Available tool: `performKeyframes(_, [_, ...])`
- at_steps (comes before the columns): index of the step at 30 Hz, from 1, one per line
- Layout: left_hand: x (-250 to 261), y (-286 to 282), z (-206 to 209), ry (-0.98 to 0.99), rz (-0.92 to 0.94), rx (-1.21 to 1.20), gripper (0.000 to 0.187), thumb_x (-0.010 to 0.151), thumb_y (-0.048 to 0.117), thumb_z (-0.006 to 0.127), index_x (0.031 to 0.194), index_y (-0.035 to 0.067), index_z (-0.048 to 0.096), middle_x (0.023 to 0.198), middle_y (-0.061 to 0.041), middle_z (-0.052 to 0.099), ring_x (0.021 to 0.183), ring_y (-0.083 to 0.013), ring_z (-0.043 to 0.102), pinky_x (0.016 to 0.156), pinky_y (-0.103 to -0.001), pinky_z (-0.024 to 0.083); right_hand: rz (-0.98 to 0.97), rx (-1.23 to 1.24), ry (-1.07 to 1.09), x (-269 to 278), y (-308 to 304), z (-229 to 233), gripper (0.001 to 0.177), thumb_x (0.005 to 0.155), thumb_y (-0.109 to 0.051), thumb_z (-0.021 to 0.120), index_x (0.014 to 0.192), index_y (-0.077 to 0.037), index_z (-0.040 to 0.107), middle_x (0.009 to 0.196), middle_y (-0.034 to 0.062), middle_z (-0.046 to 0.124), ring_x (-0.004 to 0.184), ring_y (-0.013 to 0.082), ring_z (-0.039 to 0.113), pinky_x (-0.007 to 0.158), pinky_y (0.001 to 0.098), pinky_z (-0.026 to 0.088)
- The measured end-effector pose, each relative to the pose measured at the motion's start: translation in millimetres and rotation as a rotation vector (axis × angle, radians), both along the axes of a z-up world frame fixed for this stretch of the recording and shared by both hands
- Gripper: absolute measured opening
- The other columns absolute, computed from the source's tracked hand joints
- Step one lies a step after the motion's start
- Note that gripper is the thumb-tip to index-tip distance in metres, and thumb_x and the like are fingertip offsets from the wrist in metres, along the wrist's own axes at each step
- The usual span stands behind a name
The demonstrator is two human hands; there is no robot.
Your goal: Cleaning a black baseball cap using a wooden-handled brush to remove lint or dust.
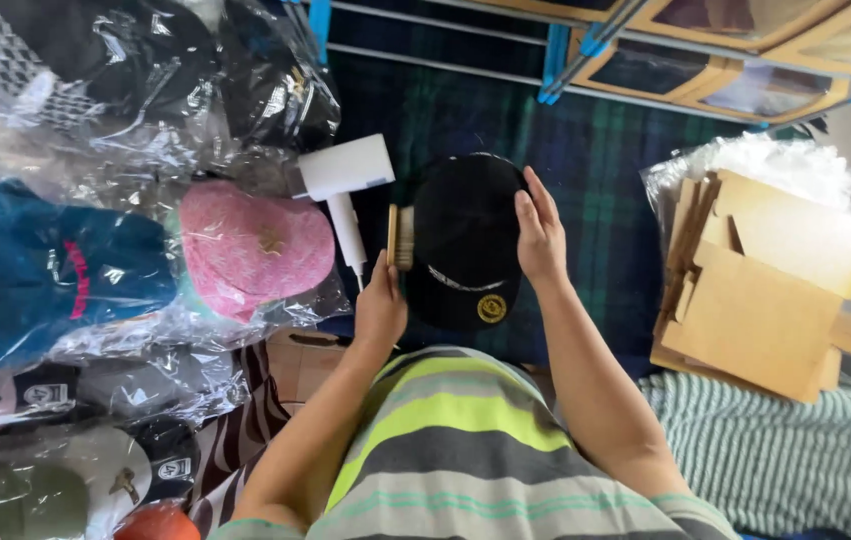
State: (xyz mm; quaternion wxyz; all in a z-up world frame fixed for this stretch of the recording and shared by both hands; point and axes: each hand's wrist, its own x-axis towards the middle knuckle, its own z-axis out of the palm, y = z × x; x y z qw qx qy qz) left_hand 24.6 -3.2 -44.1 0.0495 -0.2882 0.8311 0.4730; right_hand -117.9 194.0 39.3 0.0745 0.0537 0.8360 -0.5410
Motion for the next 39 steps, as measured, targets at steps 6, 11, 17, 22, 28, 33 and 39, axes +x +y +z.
performKeyframes(6, [-21.4,3.8,75.7,0.827,-0.174,-0.773,0.051,0.096,0.027,0.069,0.143,0.011,0.061,0.095,-0.003,0.074,0.072,-0.0191,0.066,0.066,-0.025,0.054,0.031,0.037,0.047,-6.5,9.7,-20.8,0.053,0.102,-0.055,0.054,0.149,-0.03,0.056,0.151,0.0079,0.055,0.141,0.0334,0.048,0.119,0.0485,0.037])
performKeyframes(11, [-29.0,-8.9,54.4,0.726,-0.206,-0.85,0.043,0.099,0.033,0.062,0.14,0.021,0.062,0.095,-0.004,0.069,0.066,-0.023,0.065,0.055,-0.032,0.052,0.025,0.017,0.087,-3.4,4.6,-17.8,0.051,0.105,-0.051,0.054,0.149,-0.027,0.056,0.15,0.0085,0.056,0.142,0.0343,0.047,0.119,0.0479,0.037])
performKeyframes(17, [5.5,-30.1,3.1,-0.149,-0.058,-0.127,0.047,0.103,0.038,0.049,0.146,0.021,0.056,0.107,-0.028,0.073,0.104,-0.0504,0.067,0.087,-0.057,0.053,0.025,0.021,0.029,-0.9,4.2,-9.8,0.052,0.103,-0.054,0.053,0.15,-0.031,0.055,0.152,0.0057,0.054,0.143,0.0313,0.046,0.12,0.047,0.035])
performKeyframes(22, [-3.2,0.5,21.7,0.346,0.151,0.003,0.041,0.105,0.023,0.052,0.144,0.014,0.058,0.094,-0.026,0.074,0.082,-0.0383,0.074,0.069,-0.046,0.06,0.029,0.02,0.022,1.1,0.0,-5.6,0.054,0.101,-0.056,0.052,0.149,-0.03,0.055,0.152,0.0056,0.054,0.143,0.0315,0.046,0.12,0.0466,0.035])
performKeyframes(28, [-25.6,-16.5,50.7,-0.002,0.016,-0.01,0.048,0.107,0.038,0.042,0.148,0.017,0.054,0.117,-0.026,0.071,0.109,-0.0473,0.067,0.092,-0.055,0.054,-0.001,0.053,-0.038,-5.3,2.9,-4.1,0.056,0.1,-0.06,0.051,0.15,-0.035,0.053,0.153,0.0033,0.052,0.142,0.0325,0.047,0.12,0.0471,0.036])
performKeyframes(33, [-46.7,-38.8,7.0,0.002,-0.16,-0.217,0.041,0.103,0.027,0.049,0.142,0.023,0.056,0.099,-0.023,0.074,0.095,-0.0486,0.071,0.082,-0.058,0.059,0.005,0.043,-0.032,-0.5,0.1,4.6,0.056,0.101,-0.06,0.051,0.15,-0.034,0.054,0.154,0.0023,0.052,0.143,0.0325,0.046,0.12,0.0459,0.036])
performKeyframes(39, [-73.0,-13.0,127.5,0.785,-0.439,-0.67,0.037,0.102,0.03,0.057,0.138,0.02,0.065,0.103,-0.008,0.077,0.075,-0.0242,0.073,0.069,-0.031,0.06,-0.065,-0.031,0.053,-7.9,-2.3,-18.7,0.045,0.108,-0.046,0.048,0.147,-0.027,0.058,0.145,0.0112,0.06,0.138,0.0351,0.051,0.116,0.0484,0.041])
